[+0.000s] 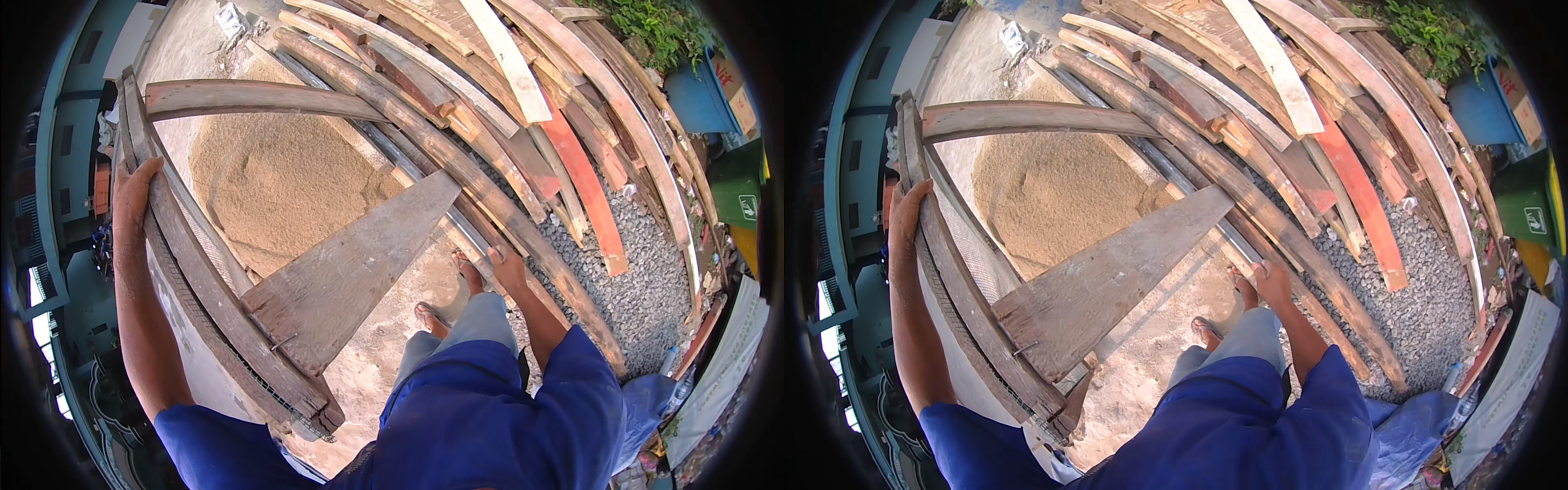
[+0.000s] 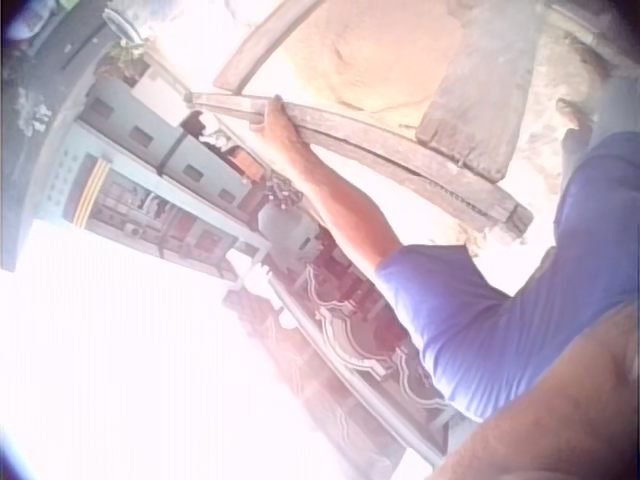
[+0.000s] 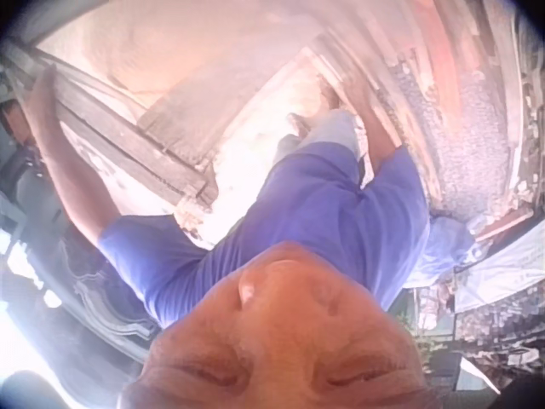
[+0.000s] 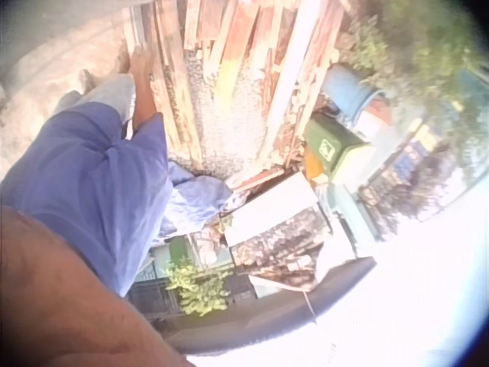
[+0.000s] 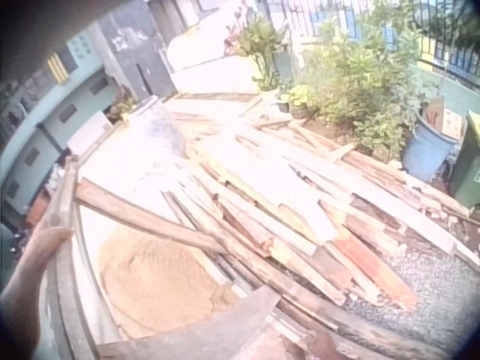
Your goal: The person shovels sand from a pile onto a mesh screen and shakes the screen to separate fine sand from larger debris. The person repeatedly scoops and shakes the screen to process the sand.
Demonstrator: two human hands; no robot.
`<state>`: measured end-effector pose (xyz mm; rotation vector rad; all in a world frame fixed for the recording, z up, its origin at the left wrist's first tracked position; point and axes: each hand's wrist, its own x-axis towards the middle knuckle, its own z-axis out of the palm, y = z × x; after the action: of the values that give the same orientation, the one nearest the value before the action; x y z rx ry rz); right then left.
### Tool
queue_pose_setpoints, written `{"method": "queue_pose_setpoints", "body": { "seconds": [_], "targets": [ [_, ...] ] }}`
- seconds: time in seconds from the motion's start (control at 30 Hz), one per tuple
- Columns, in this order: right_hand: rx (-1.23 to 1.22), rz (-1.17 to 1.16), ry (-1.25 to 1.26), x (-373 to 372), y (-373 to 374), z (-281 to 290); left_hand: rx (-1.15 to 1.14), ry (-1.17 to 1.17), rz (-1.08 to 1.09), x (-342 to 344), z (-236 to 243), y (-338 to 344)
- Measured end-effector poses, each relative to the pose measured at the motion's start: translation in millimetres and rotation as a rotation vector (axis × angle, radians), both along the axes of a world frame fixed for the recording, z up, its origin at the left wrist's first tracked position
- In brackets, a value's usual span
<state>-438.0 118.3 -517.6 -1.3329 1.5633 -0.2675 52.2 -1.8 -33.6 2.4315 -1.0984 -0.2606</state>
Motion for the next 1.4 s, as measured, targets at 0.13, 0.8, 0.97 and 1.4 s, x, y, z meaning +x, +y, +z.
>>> {"method": "queue_pose_setpoints", "body": {
  "seconds": [0.13, 0.8, 0.97, 1.4],
  "targets": [
    [0.190, 0.093, 0.176, -51, 77, -17, 0.012, -0.092, 0.038, -5, 2, -5],
    [0.474, -0.629, -0.199, -91, 246, 2, -0.274, 0.261, -0.049, 63, -11, 2],
    [0.551, -0.735, -0.148, -120, 330, -2, -0.288, -0.036, -0.033, 5, 18, 53],
    [0.587, -0.730, -0.281, -136, 324, -11, 0.051, 1.166, -1.582, -182, 8, 331]
  ]
}}
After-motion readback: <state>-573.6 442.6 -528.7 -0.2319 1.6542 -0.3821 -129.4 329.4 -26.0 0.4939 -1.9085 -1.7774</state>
